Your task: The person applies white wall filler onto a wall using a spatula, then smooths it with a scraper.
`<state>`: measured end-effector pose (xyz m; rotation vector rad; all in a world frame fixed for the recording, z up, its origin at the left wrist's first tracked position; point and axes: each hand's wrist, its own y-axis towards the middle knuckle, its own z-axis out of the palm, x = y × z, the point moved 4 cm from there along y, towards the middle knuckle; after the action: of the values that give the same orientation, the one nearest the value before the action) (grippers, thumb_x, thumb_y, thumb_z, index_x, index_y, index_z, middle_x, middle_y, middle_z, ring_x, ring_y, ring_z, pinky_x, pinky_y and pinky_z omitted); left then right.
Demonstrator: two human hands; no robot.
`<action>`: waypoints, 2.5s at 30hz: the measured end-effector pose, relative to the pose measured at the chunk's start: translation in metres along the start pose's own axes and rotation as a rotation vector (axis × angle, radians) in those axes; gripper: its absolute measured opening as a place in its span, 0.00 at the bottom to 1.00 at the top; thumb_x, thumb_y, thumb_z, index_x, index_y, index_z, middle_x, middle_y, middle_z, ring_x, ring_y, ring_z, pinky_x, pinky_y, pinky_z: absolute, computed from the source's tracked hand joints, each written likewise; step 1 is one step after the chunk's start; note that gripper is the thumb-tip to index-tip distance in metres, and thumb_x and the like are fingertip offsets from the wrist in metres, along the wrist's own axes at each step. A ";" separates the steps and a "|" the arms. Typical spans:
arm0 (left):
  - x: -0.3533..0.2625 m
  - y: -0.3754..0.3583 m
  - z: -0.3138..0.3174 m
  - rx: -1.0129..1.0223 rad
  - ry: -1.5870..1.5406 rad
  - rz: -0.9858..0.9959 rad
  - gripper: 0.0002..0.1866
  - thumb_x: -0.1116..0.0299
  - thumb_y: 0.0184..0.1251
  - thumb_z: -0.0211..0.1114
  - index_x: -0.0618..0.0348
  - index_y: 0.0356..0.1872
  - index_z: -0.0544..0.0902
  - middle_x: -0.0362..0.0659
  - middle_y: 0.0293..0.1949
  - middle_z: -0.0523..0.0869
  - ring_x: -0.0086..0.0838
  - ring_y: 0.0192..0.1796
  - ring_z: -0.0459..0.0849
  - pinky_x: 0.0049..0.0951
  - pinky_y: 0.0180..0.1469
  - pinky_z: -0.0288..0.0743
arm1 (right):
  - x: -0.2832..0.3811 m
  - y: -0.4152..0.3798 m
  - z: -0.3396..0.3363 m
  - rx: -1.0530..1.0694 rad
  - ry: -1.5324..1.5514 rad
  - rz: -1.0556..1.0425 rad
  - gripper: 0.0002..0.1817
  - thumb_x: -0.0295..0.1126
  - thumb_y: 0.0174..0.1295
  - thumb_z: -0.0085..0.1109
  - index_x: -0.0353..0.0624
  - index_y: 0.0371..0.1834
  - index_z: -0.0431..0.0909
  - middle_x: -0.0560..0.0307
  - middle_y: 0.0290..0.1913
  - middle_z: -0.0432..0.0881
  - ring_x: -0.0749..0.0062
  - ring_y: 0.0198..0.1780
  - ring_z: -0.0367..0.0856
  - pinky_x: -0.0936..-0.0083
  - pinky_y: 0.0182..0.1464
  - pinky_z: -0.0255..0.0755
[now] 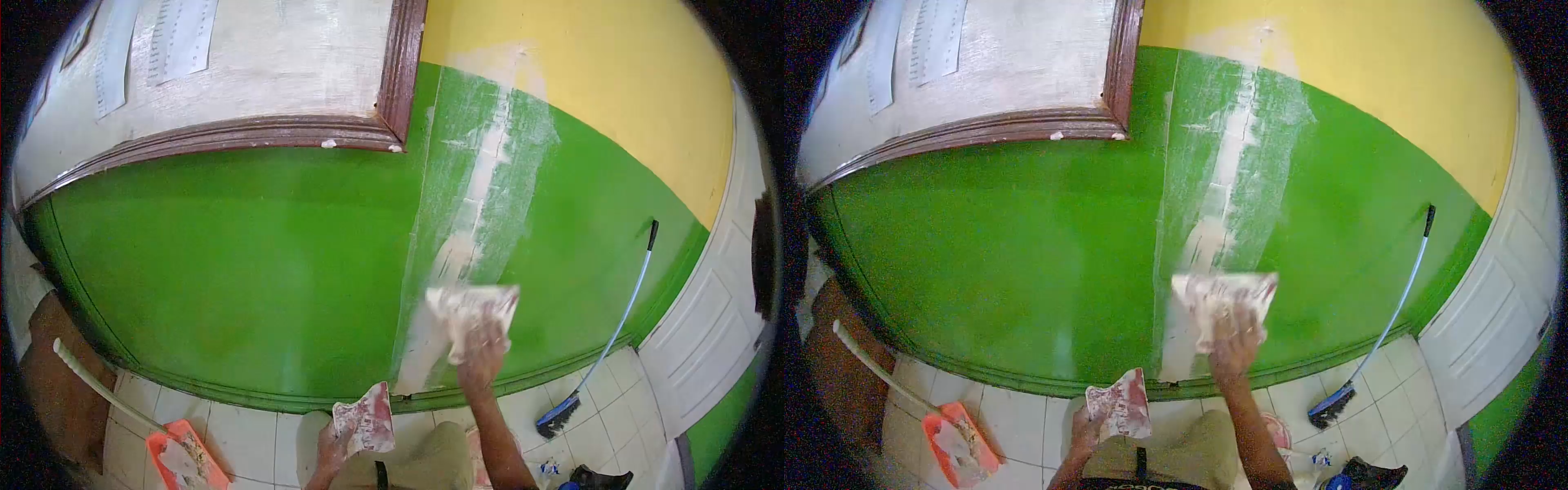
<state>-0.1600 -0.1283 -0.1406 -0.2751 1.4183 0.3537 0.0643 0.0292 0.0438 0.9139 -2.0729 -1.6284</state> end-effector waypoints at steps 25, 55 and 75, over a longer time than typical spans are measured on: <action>0.012 -0.002 -0.001 0.022 -0.005 -0.081 0.17 0.63 0.71 0.60 0.67 0.51 0.80 0.42 0.43 0.85 0.21 0.43 0.79 0.24 0.48 0.72 | 0.009 -0.071 0.033 0.215 -0.058 0.012 0.17 0.28 0.62 0.50 0.37 0.54 0.77 0.45 0.53 0.80 0.51 0.67 0.70 0.49 0.70 0.55; -0.067 0.031 0.047 -0.102 -0.737 -0.034 0.13 0.69 0.72 0.58 0.62 0.54 0.74 0.37 0.44 0.80 0.18 0.43 0.77 0.25 0.47 0.74 | 0.042 -0.165 -0.026 0.403 0.544 1.012 0.12 0.28 0.56 0.59 0.31 0.40 0.83 0.56 0.28 0.83 0.77 0.28 0.76 0.75 0.31 0.70; -0.054 -0.003 0.046 0.247 0.568 0.618 0.20 0.68 0.65 0.58 0.62 0.57 0.74 0.58 0.34 0.83 0.52 0.33 0.83 0.45 0.35 0.76 | 0.013 -0.154 -0.019 -0.051 1.360 1.622 0.10 0.25 0.57 0.58 0.29 0.38 0.76 0.50 0.34 0.81 0.67 0.29 0.83 0.71 0.31 0.82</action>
<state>-0.1227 -0.1174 -0.0808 0.3042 2.0809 0.6270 0.1079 -0.0138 -0.0996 -0.0254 -0.9647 0.0011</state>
